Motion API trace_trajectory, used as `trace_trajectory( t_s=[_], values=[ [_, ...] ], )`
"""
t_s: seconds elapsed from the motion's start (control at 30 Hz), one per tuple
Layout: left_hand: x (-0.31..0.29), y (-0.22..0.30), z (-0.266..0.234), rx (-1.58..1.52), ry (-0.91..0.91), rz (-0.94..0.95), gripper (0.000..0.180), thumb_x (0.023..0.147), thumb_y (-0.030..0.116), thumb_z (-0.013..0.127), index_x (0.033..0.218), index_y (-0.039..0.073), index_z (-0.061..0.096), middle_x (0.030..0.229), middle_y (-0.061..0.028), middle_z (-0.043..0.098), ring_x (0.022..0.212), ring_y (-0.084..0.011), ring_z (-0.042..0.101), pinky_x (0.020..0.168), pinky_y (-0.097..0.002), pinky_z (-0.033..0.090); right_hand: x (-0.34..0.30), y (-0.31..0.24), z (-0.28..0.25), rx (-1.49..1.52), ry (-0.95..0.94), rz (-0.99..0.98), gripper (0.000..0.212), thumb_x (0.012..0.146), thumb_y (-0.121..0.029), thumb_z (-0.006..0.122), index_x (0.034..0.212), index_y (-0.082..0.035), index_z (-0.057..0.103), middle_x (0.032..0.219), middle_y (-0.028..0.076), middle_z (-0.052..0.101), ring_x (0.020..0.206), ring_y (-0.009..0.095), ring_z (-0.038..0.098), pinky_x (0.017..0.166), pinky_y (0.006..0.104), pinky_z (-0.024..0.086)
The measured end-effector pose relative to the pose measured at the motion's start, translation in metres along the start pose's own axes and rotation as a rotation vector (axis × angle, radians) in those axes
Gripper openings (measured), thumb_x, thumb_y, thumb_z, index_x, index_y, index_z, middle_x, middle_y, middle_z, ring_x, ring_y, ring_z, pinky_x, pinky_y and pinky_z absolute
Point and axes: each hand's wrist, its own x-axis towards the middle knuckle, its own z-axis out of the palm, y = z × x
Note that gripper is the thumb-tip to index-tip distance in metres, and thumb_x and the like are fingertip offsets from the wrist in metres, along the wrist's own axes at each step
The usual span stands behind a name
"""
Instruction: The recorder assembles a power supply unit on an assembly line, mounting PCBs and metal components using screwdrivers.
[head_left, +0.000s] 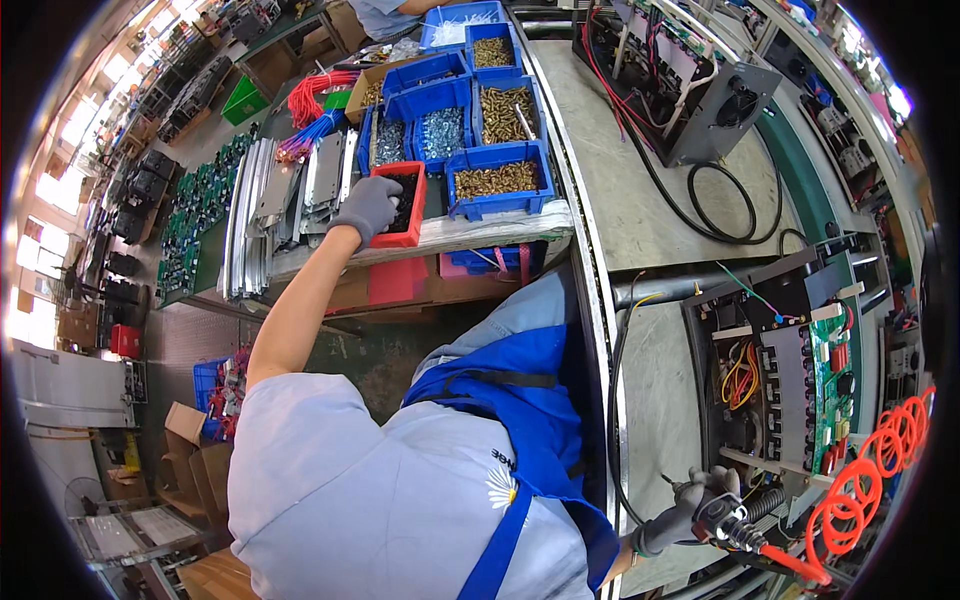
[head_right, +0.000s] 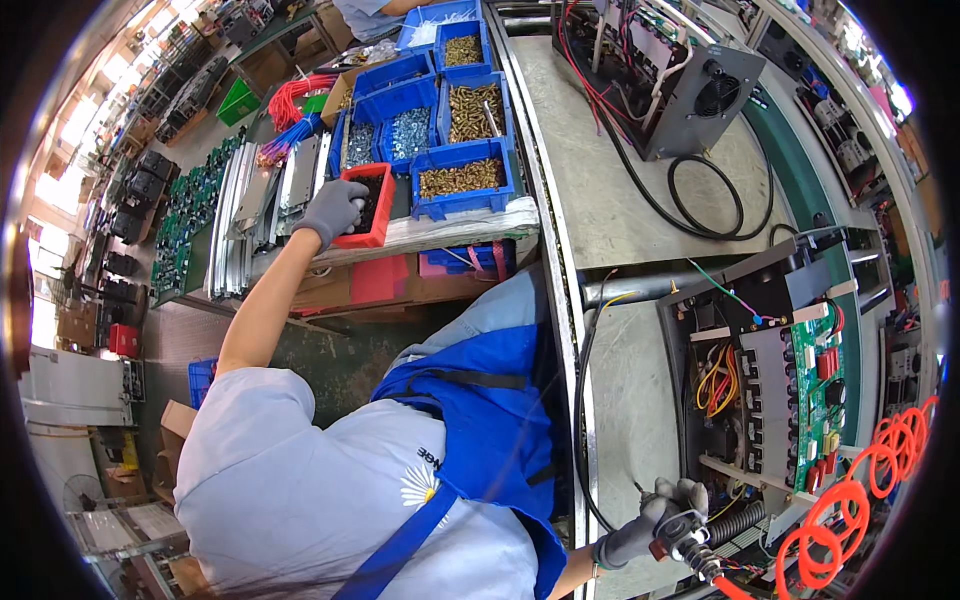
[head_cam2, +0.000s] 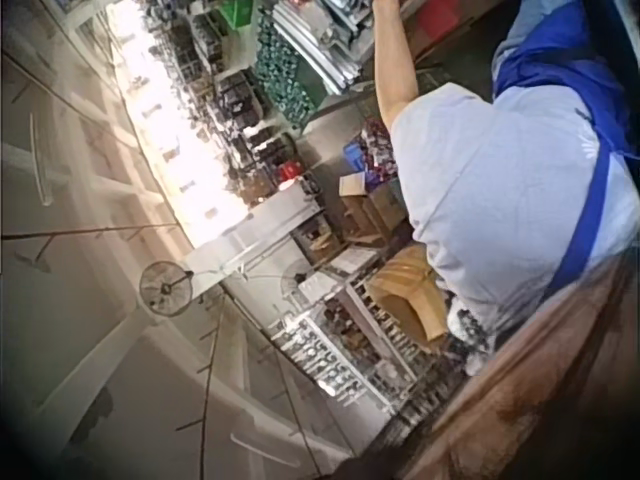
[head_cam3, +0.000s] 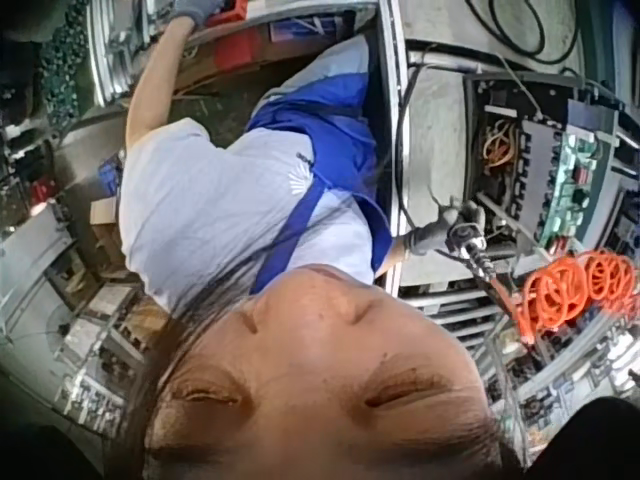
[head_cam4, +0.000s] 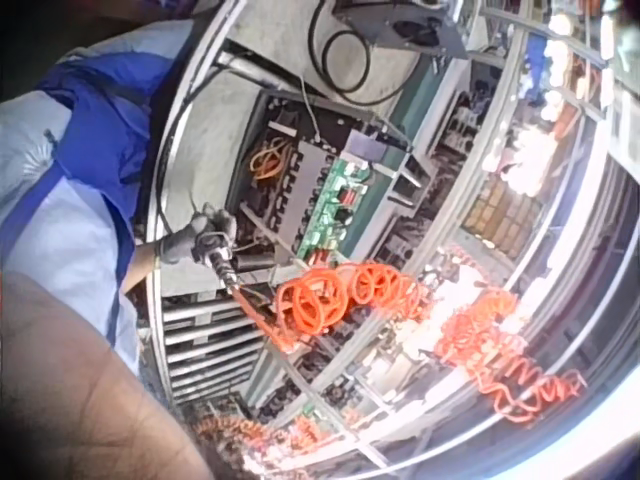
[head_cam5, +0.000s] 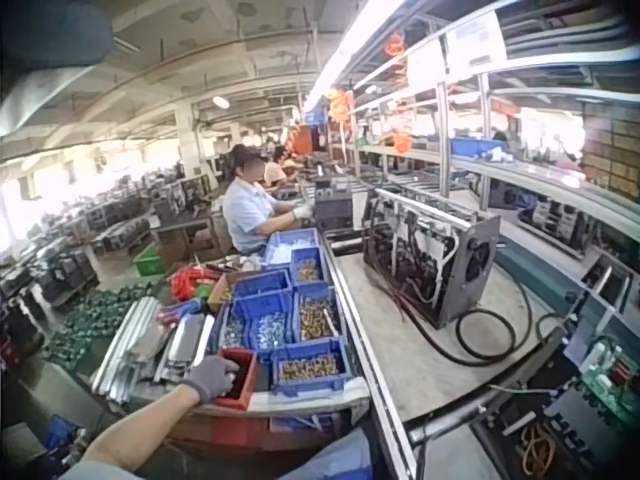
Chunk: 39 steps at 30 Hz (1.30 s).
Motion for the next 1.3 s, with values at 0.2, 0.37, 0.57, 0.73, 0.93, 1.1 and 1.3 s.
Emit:
trace_trajectory(
  t_s=[0.2,0.37,0.57,0.73,0.93,1.1,1.3],
  values=[
    [0.002,-0.011,-0.001,0.185,0.153,0.084,0.027,0.084,0.023,0.063,0.102,0.005,0.069,0.092,-0.0166,0.069,0.087,-0.0339,0.065,0.081,-0.0422,0.05,-0.001,-0.009,-0.015,0.146,0.037,-0.04,0.041,0.066,0.009,0.052,0.107,0.002,0.051,0.079,0.009,0.053,0.056,0.014,0.047,0.049,0.0239,0.042],
    [0.004,-0.017,0.001,0.058,0.214,0.103,0.024,0.084,0.019,0.063,0.102,0.005,0.069,0.08,-0.0144,0.069,0.076,-0.0282,0.067,0.071,-0.0383,0.052,-0.002,-0.03,-0.033,0.284,-0.12,-0.225,0.038,0.072,-0.013,0.054,0.105,0.005,0.047,0.073,0.011,0.048,0.057,0.016,0.045,0.059,0.0329,0.047],
    [0.004,-0.016,-0.001,-0.478,0.293,0.015,0.02,0.09,0.014,0.058,0.102,0.002,0.069,0.069,-0.0063,0.064,0.054,-0.0119,0.06,0.05,-0.0281,0.048,-0.002,-0.064,-0.054,0.257,-0.131,-0.428,0.054,0.075,-0.027,0.061,0.118,0.004,0.049,0.075,0.012,0.053,0.062,0.02,0.05,0.061,0.0379,0.049],
    [-0.007,-0.017,-0.006,-0.311,0.195,-0.04,0.019,0.09,0.018,0.059,0.097,0.003,0.07,0.068,-0.0054,0.063,0.051,-0.0118,0.057,0.047,-0.0273,0.045,-0.009,-0.074,-0.066,0.366,-0.215,-0.354,0.053,0.073,-0.03,0.067,0.113,0.002,0.05,0.073,0.011,0.051,0.065,0.021,0.049,0.069,0.0365,0.048],
    [0.034,-0.067,-0.003,-0.837,0.133,0.01,0.035,0.09,0.027,0.061,0.12,0.009,0.059,0.091,-0.004,0.063,0.072,-0.0114,0.059,0.057,-0.0258,0.047,-0.018,-0.072,-0.05,0.447,-0.073,-0.431,0.039,0.075,-0.022,0.066,0.097,0.005,0.05,0.066,0.012,0.051,0.052,0.016,0.048,0.052,0.0294,0.045],
    [0.06,0.011,0.029,-0.855,-0.34,-0.093,0.046,0.095,0.018,0.055,0.136,0.001,0.043,0.123,-0.0156,0.053,0.113,-0.0231,0.053,0.096,-0.0309,0.046,0.008,-0.105,-0.04,0.281,-0.211,-0.532,0.034,0.084,-0.013,0.058,0.116,-0.005,0.053,0.07,0.007,0.057,0.054,0.017,0.052,0.052,0.0289,0.046],
    [0.036,0.202,0.144,-0.781,-1.138,0.241,0.047,0.096,0.02,0.054,0.137,0.002,0.042,0.12,-0.0151,0.055,0.111,-0.0224,0.054,0.093,-0.0309,0.046,0.004,-0.099,-0.029,0.818,-0.166,-0.221,0.043,0.075,0.007,0.057,0.117,0.001,0.051,0.094,0.015,0.058,0.075,0.017,0.062,0.067,0.0309,0.053]
  ],
)
